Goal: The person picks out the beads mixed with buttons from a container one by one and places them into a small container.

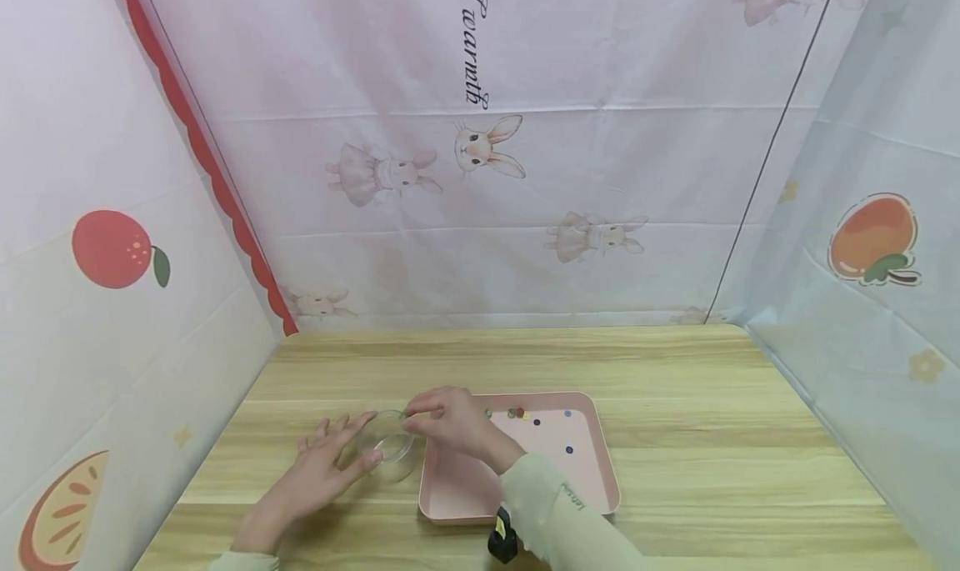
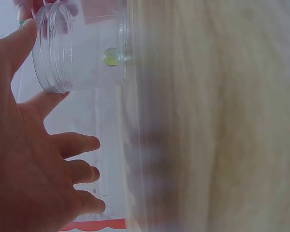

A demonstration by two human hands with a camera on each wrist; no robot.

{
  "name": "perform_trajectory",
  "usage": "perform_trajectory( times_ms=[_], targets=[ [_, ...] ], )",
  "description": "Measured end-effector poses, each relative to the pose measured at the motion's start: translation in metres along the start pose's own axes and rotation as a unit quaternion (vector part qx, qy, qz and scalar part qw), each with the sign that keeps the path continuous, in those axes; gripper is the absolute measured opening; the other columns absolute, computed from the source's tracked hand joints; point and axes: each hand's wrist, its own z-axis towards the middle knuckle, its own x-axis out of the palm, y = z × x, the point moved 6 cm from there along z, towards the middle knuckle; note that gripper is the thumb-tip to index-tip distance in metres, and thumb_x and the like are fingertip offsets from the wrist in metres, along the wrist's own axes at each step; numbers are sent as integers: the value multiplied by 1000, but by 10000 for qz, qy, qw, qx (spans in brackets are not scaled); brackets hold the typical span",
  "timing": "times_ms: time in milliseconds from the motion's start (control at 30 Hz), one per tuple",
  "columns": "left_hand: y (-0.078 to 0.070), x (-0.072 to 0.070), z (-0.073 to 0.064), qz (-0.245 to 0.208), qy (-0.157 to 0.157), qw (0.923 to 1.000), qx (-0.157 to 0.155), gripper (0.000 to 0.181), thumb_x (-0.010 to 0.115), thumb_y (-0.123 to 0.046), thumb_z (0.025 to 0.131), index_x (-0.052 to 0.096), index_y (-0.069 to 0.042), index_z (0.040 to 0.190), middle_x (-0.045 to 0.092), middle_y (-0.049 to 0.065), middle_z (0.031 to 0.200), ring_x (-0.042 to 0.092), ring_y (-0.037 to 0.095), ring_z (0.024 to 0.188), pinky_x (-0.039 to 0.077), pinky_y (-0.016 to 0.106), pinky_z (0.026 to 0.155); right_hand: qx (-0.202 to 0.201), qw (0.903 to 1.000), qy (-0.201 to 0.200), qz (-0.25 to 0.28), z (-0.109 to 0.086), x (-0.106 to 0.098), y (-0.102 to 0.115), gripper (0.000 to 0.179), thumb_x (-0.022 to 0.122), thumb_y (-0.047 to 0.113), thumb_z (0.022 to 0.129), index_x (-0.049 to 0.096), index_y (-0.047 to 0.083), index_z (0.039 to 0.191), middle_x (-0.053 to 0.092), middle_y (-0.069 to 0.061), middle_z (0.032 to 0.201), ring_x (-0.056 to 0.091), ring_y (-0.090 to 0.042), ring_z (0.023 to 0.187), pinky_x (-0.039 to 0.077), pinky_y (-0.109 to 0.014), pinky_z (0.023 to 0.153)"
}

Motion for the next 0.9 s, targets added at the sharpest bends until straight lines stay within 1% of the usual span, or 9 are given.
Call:
perform_trajectory(
  times_ms=[33, 100, 200, 267, 367, 467, 600, 767, 900],
  targets=[
    [0, 0, 0, 2, 1, 10000, 2, 72, 51, -65, 104, 33, -32, 166, 25, 33, 168, 8, 65, 154, -1, 89, 113, 40, 10000, 23, -31, 0, 2, 0, 30, 75, 36, 99, 82, 15, 119, 74, -5, 132, 67, -27, 125, 61, -42, 97],
    [0, 1, -1, 18, -3, 10000, -5, 72, 51, -65, 104, 33, -32, 166, 25, 33, 168, 8, 65, 154, -1, 89, 113, 67, 9999, 70, -103, -1, 4, 1, 30, 75, 36, 99, 82, 15, 120, 74, -4, 133, 66, -25, 125, 61, -41, 96],
    [1, 1, -1, 28, 10, 10000, -20, 72, 50, -65, 104, 32, -33, 167, 25, 32, 169, 7, 65, 154, -2, 89, 114, 106, 9995, 136, -273, -2, 7, 2, 28, 74, 36, 100, 82, 18, 120, 74, -1, 134, 65, -23, 124, 59, -33, 92],
    [1, 1, -1, 27, 15, 10000, -32, 72, 50, -65, 104, 32, -33, 167, 25, 32, 169, 7, 64, 155, -2, 88, 114, 80, 9993, 172, -331, -3, 8, 3, 29, 73, 37, 101, 81, 17, 121, 73, 0, 135, 64, -24, 126, 59, -33, 93],
    [1, 1, -1, 25, 18, 10000, -42, 72, 50, -65, 104, 32, -33, 167, 25, 32, 169, 7, 64, 155, -2, 88, 114, 94, 9990, 218, -375, -3, 9, 4, 30, 73, 37, 101, 81, 17, 121, 73, 0, 136, 63, -24, 126, 57, -27, 89],
    [1, 1, -1, 12, 12, 10000, -39, 72, 51, -64, 104, 33, -32, 167, 25, 32, 169, 7, 65, 155, -2, 89, 114, 76, 9990, 220, -376, -3, 11, 4, 31, 73, 36, 100, 81, 14, 122, 73, -1, 136, 63, -25, 128, 57, -29, 91],
    [1, 2, -1, 1, -5, 10000, -29, 73, 51, -64, 104, 33, -30, 167, 25, 33, 168, 8, 66, 154, -2, 89, 114, 62, 9989, 196, -424, -2, 12, 3, 31, 74, 36, 100, 81, 15, 121, 73, 0, 135, 63, -24, 130, 58, -30, 94],
    [0, 2, -2, -42, 53, 10000, -18, 74, 50, -63, 105, 33, -28, 167, 24, 33, 168, 6, 66, 154, -3, 89, 113, 41, 9988, 153, -460, -2, 15, 2, 29, 74, 34, 100, 81, 15, 120, 73, -2, 134, 64, -25, 129, 59, -34, 96],
    [1, 2, -1, -32, 44, 10000, -39, 74, 50, -64, 105, 32, -28, 167, 23, 33, 169, 6, 65, 154, -3, 89, 113, 107, 9992, 107, -367, -2, 15, 3, 29, 75, 32, 99, 81, 13, 120, 73, -3, 135, 64, -25, 127, 59, -39, 97]
  ],
)
